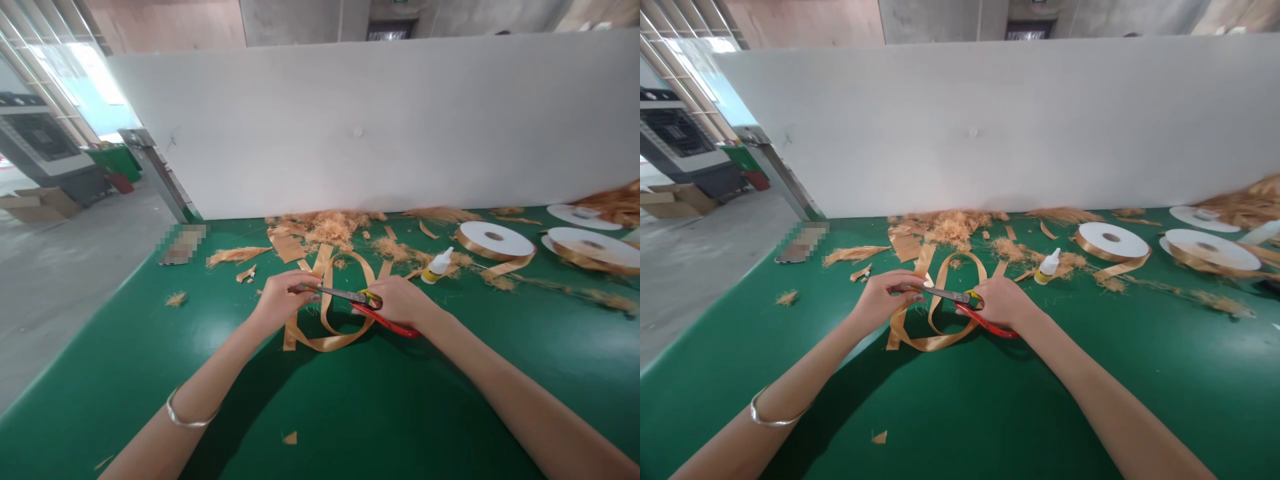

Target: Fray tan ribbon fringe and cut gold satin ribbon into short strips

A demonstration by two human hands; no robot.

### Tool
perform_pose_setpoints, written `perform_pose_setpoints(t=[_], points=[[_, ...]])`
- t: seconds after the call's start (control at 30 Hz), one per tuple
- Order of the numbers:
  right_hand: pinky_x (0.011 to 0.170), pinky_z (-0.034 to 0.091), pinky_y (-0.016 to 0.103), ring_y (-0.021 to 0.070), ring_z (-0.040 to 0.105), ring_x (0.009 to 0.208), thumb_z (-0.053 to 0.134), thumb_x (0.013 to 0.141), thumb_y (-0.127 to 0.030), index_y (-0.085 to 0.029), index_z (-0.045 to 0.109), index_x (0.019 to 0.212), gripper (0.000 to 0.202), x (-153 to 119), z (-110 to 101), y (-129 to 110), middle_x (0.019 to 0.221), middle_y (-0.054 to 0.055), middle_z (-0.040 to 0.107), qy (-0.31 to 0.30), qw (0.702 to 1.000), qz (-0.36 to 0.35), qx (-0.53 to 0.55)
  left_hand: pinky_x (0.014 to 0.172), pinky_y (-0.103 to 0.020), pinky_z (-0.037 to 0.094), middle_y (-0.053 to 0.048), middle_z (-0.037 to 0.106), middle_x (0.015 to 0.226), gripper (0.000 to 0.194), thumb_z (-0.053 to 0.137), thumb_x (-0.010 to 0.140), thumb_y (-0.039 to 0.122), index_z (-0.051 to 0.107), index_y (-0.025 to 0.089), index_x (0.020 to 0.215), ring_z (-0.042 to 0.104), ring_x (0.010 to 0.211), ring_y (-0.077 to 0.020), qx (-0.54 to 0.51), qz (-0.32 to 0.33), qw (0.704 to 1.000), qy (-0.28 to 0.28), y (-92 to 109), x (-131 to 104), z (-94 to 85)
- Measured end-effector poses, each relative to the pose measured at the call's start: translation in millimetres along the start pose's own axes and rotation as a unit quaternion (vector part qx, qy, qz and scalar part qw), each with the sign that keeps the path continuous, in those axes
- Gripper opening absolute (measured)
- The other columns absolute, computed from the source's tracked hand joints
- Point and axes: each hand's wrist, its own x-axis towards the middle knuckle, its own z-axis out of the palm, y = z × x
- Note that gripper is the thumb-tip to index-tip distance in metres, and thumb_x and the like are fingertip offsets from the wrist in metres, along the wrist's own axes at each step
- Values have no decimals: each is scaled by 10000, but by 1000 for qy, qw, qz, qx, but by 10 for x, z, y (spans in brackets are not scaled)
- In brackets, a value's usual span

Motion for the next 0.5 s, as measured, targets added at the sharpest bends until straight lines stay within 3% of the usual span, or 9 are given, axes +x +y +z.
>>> perform_pose_setpoints(t=[0.2,0.33,0.5], points=[[526,268,261,172,540,604,502,776,-193,-177,497,546,231,10,-20,-4,649,73,614,-28,999,0,-34,777,-381,577,-97,651,1013,168,693,640,206,710,154,798,675,809,-214,-3,1,1000,-2,-65,9,-7],[522,271,261,166,528,590,475,766,-170,-184,479,530,237,2,-22,37,627,64,610,-19,999,10,-25,793,-387,567,-101,611,1147,257,706,646,222,684,163,895,691,747,-193,-48,-43,998,-2,-107,21,-35],[521,274,256,166,529,592,439,760,-156,-193,404,504,261,-7,-22,135,611,58,600,7,999,51,-8,747,-335,569,-130,487,1333,518,756,617,170,589,200,1106,698,729,-182,-159,-167,973,-18,-28,62,-48]])
